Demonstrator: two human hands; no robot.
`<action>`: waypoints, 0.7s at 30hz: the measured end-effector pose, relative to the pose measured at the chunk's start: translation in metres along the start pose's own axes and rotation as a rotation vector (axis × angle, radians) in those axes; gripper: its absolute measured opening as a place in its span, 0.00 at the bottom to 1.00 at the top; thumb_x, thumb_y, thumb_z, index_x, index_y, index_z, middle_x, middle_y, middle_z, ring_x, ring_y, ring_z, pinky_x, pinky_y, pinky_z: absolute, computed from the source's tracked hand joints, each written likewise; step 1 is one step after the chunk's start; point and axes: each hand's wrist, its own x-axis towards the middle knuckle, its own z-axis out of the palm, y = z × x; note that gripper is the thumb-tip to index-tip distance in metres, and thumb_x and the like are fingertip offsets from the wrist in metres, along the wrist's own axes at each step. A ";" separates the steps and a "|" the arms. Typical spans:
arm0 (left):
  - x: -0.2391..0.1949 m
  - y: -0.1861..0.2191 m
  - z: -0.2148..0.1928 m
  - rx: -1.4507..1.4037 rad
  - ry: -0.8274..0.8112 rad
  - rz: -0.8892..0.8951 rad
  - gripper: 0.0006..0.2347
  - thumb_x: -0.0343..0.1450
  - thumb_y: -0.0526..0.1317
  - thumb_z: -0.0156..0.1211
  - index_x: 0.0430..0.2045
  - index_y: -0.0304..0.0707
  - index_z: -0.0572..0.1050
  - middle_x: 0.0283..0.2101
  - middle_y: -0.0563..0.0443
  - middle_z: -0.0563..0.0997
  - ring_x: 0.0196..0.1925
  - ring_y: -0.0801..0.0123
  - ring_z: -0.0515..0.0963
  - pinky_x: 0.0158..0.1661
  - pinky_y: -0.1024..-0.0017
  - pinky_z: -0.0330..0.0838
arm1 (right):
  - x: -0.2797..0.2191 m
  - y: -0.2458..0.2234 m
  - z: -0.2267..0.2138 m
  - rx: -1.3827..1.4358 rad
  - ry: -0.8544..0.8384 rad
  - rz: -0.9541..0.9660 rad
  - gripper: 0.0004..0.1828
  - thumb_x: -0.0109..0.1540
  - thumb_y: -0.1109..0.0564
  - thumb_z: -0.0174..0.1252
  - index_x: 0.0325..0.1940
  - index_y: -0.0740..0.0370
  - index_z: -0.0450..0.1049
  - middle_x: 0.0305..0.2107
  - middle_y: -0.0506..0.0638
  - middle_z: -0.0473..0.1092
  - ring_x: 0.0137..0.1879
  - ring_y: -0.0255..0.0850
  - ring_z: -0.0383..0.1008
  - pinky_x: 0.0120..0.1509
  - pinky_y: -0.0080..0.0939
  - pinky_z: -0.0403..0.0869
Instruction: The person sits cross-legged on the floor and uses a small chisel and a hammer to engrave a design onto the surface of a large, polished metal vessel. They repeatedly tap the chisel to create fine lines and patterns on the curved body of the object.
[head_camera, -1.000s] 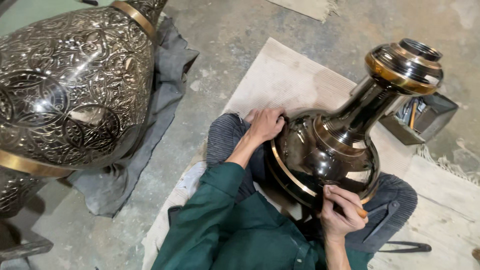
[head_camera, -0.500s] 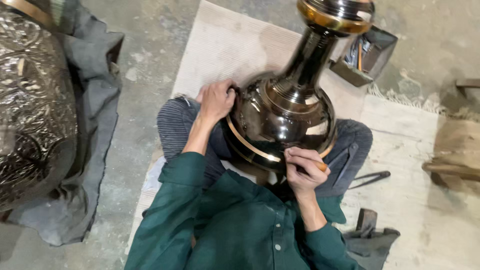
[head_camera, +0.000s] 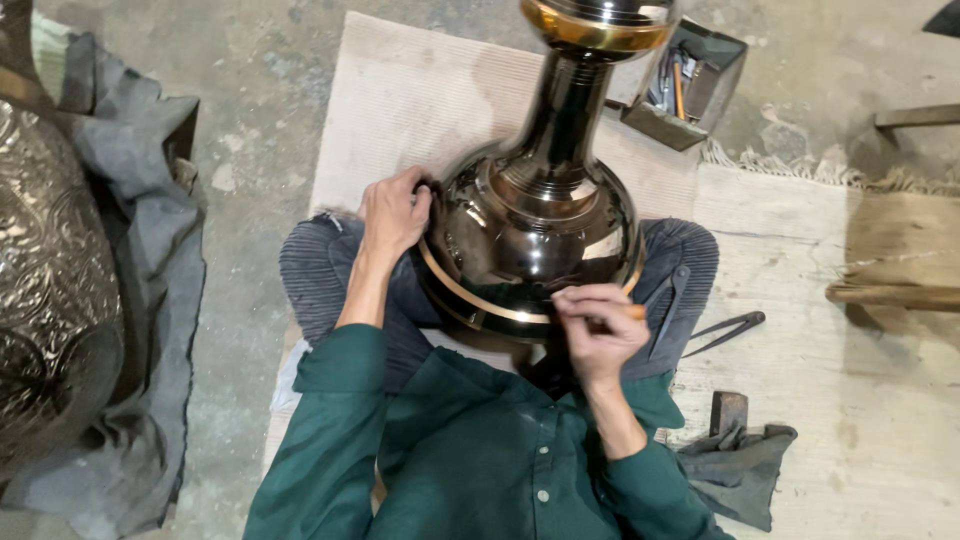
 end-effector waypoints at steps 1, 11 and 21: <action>0.001 0.001 0.000 -0.005 -0.002 0.001 0.10 0.68 0.38 0.55 0.37 0.39 0.82 0.34 0.38 0.84 0.38 0.43 0.83 0.40 0.53 0.74 | 0.001 0.004 -0.009 0.031 0.028 0.058 0.08 0.58 0.73 0.66 0.30 0.65 0.77 0.34 0.54 0.75 0.41 0.41 0.81 0.47 0.37 0.81; 0.004 -0.001 0.007 -0.120 -0.030 0.009 0.10 0.70 0.35 0.53 0.39 0.36 0.81 0.39 0.38 0.84 0.41 0.49 0.85 0.44 0.59 0.77 | 0.020 0.061 -0.125 0.391 0.269 0.309 0.03 0.62 0.69 0.63 0.40 0.69 0.76 0.24 0.50 0.71 0.28 0.40 0.75 0.34 0.37 0.75; 0.004 0.000 0.023 -0.117 -0.042 -0.101 0.09 0.71 0.34 0.53 0.38 0.31 0.81 0.34 0.39 0.84 0.36 0.56 0.85 0.41 0.65 0.76 | 0.028 0.106 -0.160 -0.203 0.290 0.431 0.07 0.65 0.63 0.68 0.36 0.70 0.78 0.18 0.41 0.65 0.23 0.27 0.63 0.28 0.29 0.61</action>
